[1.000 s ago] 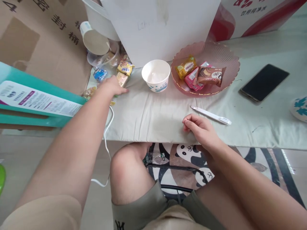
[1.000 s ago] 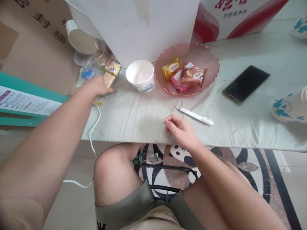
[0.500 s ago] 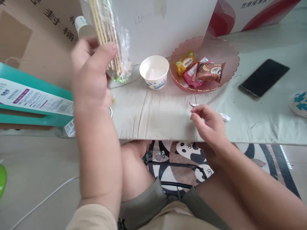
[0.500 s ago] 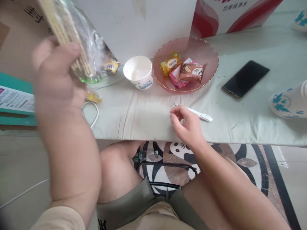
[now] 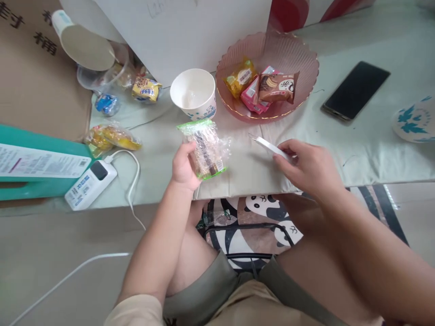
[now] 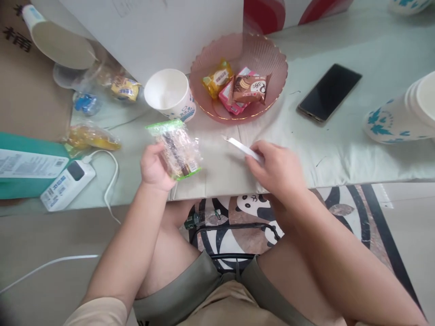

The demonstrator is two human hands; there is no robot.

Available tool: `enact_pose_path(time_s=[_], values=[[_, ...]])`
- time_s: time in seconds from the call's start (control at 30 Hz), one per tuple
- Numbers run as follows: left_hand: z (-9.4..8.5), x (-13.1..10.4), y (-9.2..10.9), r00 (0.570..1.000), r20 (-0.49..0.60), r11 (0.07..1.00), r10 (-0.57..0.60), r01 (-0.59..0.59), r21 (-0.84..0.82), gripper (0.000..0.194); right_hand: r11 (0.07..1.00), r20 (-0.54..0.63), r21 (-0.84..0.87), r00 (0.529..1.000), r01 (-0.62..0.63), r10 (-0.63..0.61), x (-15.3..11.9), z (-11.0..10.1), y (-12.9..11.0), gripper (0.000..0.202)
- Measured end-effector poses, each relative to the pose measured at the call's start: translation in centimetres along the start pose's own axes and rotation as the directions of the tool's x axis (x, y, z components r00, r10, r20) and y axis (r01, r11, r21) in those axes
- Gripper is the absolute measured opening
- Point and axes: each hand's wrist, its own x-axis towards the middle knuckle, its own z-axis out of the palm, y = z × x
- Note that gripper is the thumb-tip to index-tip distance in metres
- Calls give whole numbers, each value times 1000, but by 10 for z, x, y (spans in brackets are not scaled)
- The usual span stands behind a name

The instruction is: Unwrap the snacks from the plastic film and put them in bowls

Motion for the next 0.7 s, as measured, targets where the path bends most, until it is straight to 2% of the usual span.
enact_pose_path(time_s=[0.07, 0.13, 0.2, 0.27, 0.37, 0.43, 0.57, 0.7], values=[[5, 5, -4, 999, -2, 999, 32, -32, -18, 44, 947, 134, 319, 991, -31, -13, -5, 0, -16, 14], [11, 6, -10, 999, 22, 999, 30, -29, -39, 43, 787, 241, 609, 968, -101, -63, -11, 5, -31, 19], [15, 3, -16, 998, 62, 998, 26, -23, -63, 42, 614, 319, 767, 941, -187, -111, -15, 15, -42, 22], [18, -3, -23, 991, 128, 998, 38, -30, -59, 41, 534, 384, 804, 914, -262, -130, -15, 26, -50, 24], [15, -11, -30, 959, 283, 998, 29, -45, 50, 48, 531, 446, 777, 891, -339, -84, -12, 38, -55, 30], [10, -13, -34, 938, 347, 988, 12, -65, 141, 56, 526, 462, 763, 886, -376, -39, -10, 41, -55, 34], [2, -10, -35, 948, 314, 968, 53, -127, 218, 56, 560, 501, 715, 865, -418, 6, -10, 41, -54, 36], [2, -6, -20, 963, 239, 979, 123, -157, 127, 65, 630, 543, 646, 839, -430, 15, -14, 39, -51, 32]])
